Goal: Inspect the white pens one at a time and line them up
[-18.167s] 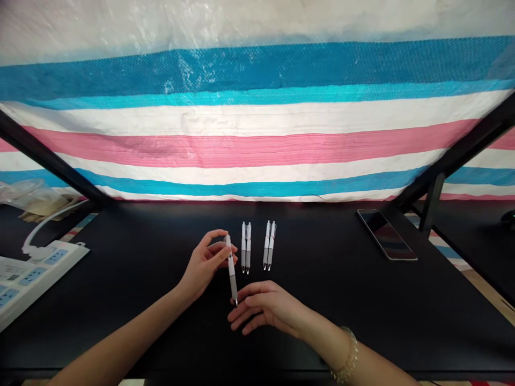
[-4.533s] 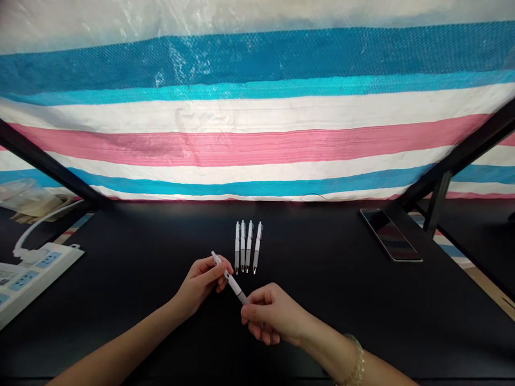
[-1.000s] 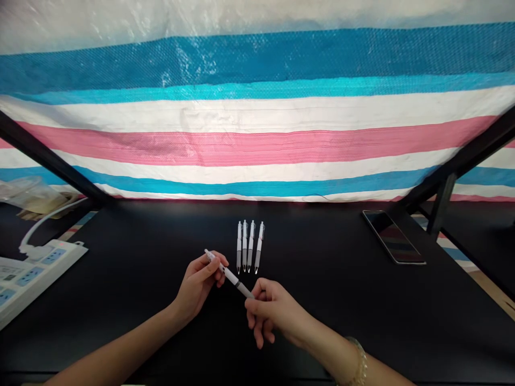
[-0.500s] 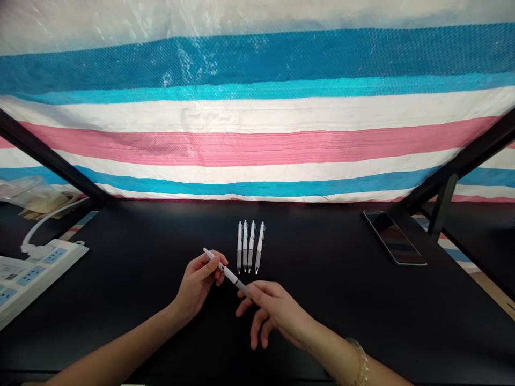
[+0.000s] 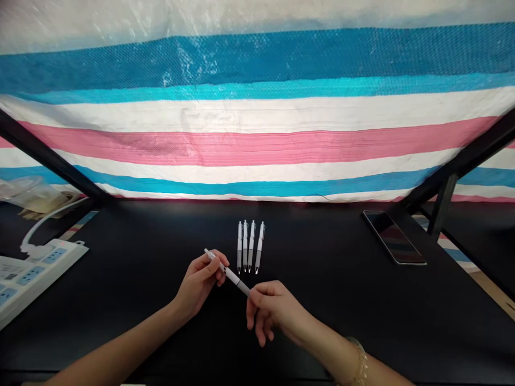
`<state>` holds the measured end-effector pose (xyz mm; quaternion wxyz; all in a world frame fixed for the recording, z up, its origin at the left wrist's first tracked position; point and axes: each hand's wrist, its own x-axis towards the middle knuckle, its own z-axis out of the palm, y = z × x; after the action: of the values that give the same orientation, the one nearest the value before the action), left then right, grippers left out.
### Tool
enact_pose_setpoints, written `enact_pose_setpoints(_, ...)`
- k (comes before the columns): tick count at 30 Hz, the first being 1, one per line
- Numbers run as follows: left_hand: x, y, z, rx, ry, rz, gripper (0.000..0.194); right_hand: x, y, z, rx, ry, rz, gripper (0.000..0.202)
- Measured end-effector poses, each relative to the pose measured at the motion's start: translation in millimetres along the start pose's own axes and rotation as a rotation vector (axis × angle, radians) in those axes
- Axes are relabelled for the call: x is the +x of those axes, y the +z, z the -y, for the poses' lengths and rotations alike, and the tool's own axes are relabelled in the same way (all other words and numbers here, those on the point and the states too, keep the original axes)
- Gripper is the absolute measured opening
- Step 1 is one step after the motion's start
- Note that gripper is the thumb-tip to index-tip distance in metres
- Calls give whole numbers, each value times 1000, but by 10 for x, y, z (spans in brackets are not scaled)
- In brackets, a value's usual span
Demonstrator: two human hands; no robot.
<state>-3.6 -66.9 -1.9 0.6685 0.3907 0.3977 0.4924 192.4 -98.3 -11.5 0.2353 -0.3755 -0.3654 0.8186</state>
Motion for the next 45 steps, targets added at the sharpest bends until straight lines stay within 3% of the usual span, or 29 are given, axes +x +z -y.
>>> enact_pose_setpoints(4,14,-5,9,-35,17,78,25,17,-28,-19,114,97,59,48)
enact_pose_setpoints(10,6,5,40,12,70,150,18,6,-42,-29,124,-1,17,41)
enact_pose_setpoints(17,27,23,16,170,71,70,42,-26,7,26,135,-19,22,39)
enact_pose_setpoints(22,28,52,-30,202,52,83,61,-40,5,34,160,-18,24,36)
enact_pose_setpoints(30,36,35,-18,192,48,79,44,-39,-6,52,173,-8,40,32)
enact_pose_setpoints(45,69,15,-42,131,75,-5,45,-18,-30,21,196,1,21,33)
